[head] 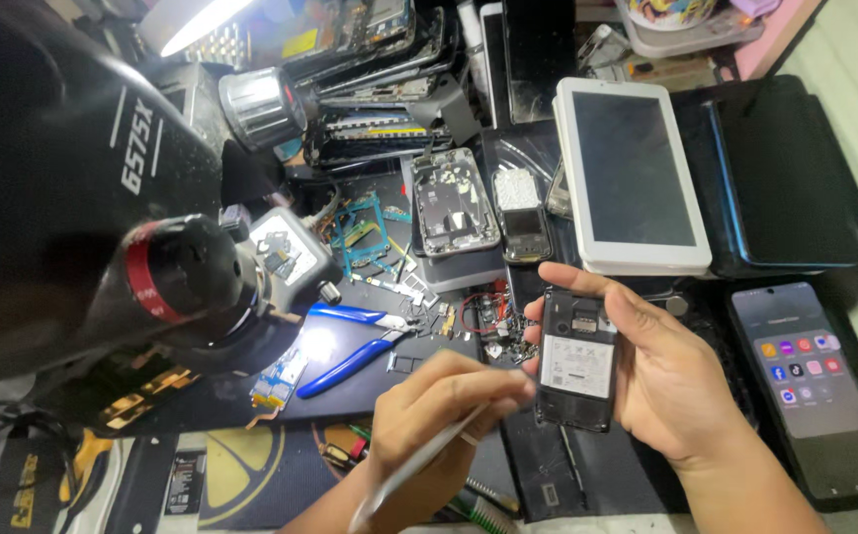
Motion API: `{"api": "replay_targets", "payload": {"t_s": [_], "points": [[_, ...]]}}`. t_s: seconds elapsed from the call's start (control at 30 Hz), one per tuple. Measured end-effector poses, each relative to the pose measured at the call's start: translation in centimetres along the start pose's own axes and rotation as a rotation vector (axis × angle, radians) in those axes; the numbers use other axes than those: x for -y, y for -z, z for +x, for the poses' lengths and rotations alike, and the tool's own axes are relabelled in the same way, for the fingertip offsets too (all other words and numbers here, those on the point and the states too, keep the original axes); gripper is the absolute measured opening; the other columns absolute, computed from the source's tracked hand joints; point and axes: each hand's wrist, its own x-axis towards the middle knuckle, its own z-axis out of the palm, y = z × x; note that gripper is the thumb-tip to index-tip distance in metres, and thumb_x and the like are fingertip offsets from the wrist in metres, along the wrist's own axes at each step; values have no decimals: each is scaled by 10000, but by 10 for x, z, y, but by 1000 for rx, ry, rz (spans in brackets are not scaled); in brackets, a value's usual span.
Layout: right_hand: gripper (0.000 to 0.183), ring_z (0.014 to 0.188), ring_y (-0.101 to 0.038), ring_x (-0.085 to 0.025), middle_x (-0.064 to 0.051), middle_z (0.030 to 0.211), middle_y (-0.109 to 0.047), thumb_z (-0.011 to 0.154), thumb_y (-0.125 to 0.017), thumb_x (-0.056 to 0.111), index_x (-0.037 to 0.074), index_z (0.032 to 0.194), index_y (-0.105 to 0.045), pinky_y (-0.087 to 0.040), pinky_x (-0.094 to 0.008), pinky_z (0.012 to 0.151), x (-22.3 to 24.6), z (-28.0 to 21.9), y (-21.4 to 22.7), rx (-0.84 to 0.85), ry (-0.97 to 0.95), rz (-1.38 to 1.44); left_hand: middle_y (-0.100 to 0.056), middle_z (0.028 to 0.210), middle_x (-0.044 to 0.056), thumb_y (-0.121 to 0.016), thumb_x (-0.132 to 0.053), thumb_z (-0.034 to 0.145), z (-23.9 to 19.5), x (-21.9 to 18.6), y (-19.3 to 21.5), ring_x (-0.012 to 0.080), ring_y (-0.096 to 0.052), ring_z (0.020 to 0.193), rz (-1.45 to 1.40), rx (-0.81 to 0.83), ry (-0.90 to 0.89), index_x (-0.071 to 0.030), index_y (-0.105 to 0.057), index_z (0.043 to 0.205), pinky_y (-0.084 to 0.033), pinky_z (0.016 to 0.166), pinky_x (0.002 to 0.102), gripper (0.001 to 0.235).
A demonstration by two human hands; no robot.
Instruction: The person disassembles a small electronic device, removes internal components including a battery and circuit board, and uses tools such as tweezers and pliers to manipulate parts. The person then reassembles the device and places it on the workbench.
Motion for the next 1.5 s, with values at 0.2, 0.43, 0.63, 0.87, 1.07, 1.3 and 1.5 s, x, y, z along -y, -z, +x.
{"api": "replay_targets", "payload": {"t_s": [0.2, 0.43, 0.63, 0.87, 1.07, 1.3, 1.5], "points": [[674, 967, -671, -313, -235, 1171, -656, 1059, -482, 465, 6, 1552, -458, -580, -443, 837, -8, 0, 7, 150, -11, 89, -762, 1056, 132, -837, 33, 855, -5, 10, -9, 226, -792, 930, -167, 53, 1, -19, -638, 998, -654, 806, 293, 251], [642, 964, -685, -294, -204, 1094, -669, 1034, -461, 478, -9, 1451, -497, -586, -447, 829, -12, 0, 6, 94, -44, 78, -760, 1004, 114, -860, 14, 862, -7, 9, -15, 241, -784, 956, -118, 17, -100, -42, -635, 957, -642, 849, 324, 251], [628, 1019, -681, -282, -190, 1088, -681, 1023, -445, 466, -21, 1409, -534, -581, -438, 885, -13, -1, -3, 25, -59, 27, -748, 1027, 92, -874, -15, 847, -6, 7, -19, 288, -774, 1021, 0, 48, -214, -49, -633, 957, -629, 892, 351, 268], [624, 1009, -686, -270, -186, 1076, -683, 1015, -447, 466, -23, 1389, -550, -588, -424, 869, -15, -2, -3, 19, -49, -4, -742, 1035, 82, -864, -17, 861, -9, 13, -23, 273, -770, 1019, -2, 78, -202, -51, -629, 967, -631, 940, 365, 260], [602, 952, -665, -239, -174, 1079, -669, 1039, -464, 453, -50, 1354, -566, -569, -378, 821, -26, -5, -2, 51, 14, -81, -738, 1014, 83, -854, -16, 864, -8, 17, -25, 288, -771, 1035, 72, 104, -232, -55, -624, 947, -629, 945, 391, 247], [559, 950, -671, -245, -176, 1049, -658, 1041, -431, 495, 17, 1303, -557, -578, -381, 801, -25, -8, -8, -41, 79, 83, -676, 1079, 198, -825, 68, 890, -14, 13, -30, 407, -743, 1082, 400, 78, -658, -67, -499, 812, -595, 993, 549, 361], [552, 913, -674, -269, -163, 1036, -652, 1028, -421, 515, 50, 1297, -546, -585, -396, 754, -21, -9, -13, -107, 51, 93, -681, 1146, 204, -824, -25, 948, -17, 13, -28, 426, -723, 1175, 424, 160, -636, -9, -619, 904, -600, 1085, 583, 210]]}}
